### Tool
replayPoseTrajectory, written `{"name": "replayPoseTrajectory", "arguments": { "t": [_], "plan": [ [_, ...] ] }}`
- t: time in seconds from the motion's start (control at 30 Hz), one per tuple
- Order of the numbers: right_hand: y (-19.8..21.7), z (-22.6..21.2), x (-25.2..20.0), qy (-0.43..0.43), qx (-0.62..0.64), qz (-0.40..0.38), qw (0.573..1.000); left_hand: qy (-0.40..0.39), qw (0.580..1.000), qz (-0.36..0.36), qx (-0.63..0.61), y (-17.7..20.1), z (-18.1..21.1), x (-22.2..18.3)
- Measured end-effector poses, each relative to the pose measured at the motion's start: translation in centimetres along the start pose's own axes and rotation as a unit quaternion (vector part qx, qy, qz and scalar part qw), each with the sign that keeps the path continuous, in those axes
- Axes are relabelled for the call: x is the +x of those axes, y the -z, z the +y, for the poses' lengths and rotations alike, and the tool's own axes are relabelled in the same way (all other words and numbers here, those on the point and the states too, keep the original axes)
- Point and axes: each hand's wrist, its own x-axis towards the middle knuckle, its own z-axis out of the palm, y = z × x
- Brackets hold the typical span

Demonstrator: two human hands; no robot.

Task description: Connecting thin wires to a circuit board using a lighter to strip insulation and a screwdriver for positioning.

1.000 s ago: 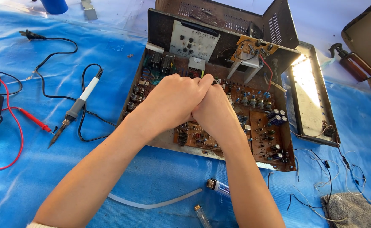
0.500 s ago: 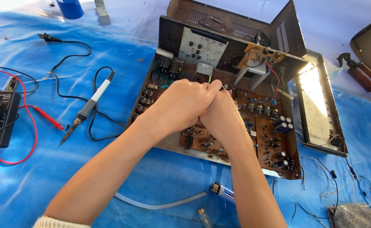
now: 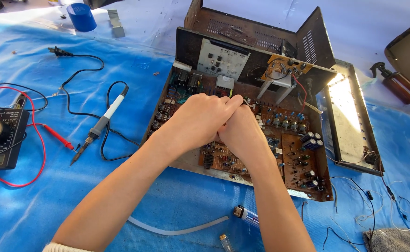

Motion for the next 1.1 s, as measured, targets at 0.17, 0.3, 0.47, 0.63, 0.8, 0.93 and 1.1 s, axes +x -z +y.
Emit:
{"name": "replayPoseTrajectory", "arguments": {
  "t": [0.17,0.3,0.47,0.63,0.8,0.93,1.1],
  "plan": [
    [0.0,-0.4,0.0,-0.005,-0.011,0.011,1.0,-0.007,1.0,-0.006,0.0,-0.1,-0.1,-0.1],
    [0.4,-0.5,0.1,-0.009,-0.022,0.018,1.0,-0.001,1.0,-0.018,-0.008,0.1,0.0,-0.1],
    [1.3,-1.2,-0.2,-0.021,0.007,0.018,1.0,0.0,0.999,-0.034,0.015,-0.1,0.1,-0.1],
    [1.5,-1.6,-0.1,-0.053,0.027,0.018,0.998,0.006,0.999,-0.046,0.019,0.3,0.2,-0.1],
    [1.8,-1.9,-0.2,-0.075,0.053,0.011,0.996,0.021,0.998,-0.062,-0.003,0.1,-0.1,-0.2],
    [2.4,-1.7,-0.1,-0.056,0.026,0.028,0.998,0.052,0.994,-0.068,-0.066,3.4,0.7,0.0],
    [3.5,-2.9,-0.7,-0.055,0.08,0.01,0.995,0.122,0.988,-0.092,-0.006,2.3,-1.6,-0.7]
  ]
}}
